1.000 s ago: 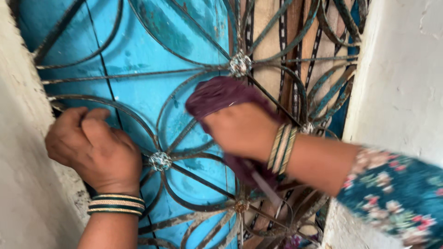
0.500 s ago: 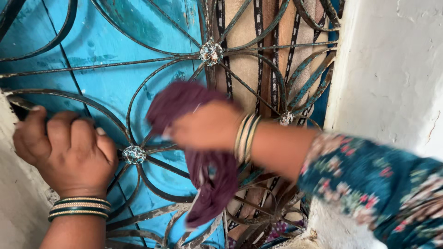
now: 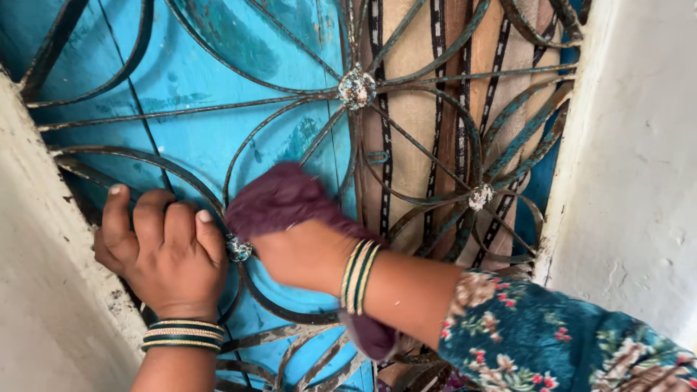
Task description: The person cleans a metal window grille with a purple cloth, wiping the bars and decorative elements. They dip the cloth into a white bucket of water to wet it and continue cleaning different sections of the grille.
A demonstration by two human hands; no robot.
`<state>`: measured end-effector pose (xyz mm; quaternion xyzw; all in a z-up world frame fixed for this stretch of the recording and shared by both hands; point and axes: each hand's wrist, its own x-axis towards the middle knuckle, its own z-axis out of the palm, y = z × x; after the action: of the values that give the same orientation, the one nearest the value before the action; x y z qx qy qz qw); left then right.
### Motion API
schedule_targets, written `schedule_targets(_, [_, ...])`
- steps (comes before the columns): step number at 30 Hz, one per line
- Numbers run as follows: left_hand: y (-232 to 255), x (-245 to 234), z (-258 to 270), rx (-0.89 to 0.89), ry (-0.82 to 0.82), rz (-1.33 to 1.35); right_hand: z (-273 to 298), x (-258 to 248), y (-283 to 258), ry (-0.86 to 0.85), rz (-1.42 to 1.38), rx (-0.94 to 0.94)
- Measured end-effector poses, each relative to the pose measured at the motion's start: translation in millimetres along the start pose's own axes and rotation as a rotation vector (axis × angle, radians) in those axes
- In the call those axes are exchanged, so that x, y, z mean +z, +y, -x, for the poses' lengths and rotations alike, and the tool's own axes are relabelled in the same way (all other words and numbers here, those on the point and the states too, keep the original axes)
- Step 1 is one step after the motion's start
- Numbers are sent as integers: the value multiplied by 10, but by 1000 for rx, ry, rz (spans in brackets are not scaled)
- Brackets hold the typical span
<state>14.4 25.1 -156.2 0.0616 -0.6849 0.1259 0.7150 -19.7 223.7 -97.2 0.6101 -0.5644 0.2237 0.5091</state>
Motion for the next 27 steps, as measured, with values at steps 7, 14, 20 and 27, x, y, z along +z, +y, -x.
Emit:
schedule_targets(7, [-76,-13,72,40,-33,-15,18,-147,-16,-88,-40,-85])
schedule_targets(14, [-108,23,148,35,-61,-34,-62,-525,601,-545,283,163])
schedule_targets(20, [-18,17,163,-9,-60,-49,-112,-283,389,-487,70,298])
schedule_targets(27, [66,-27,100,-31,-19,-34,32,-11,-86,-18,-104,125])
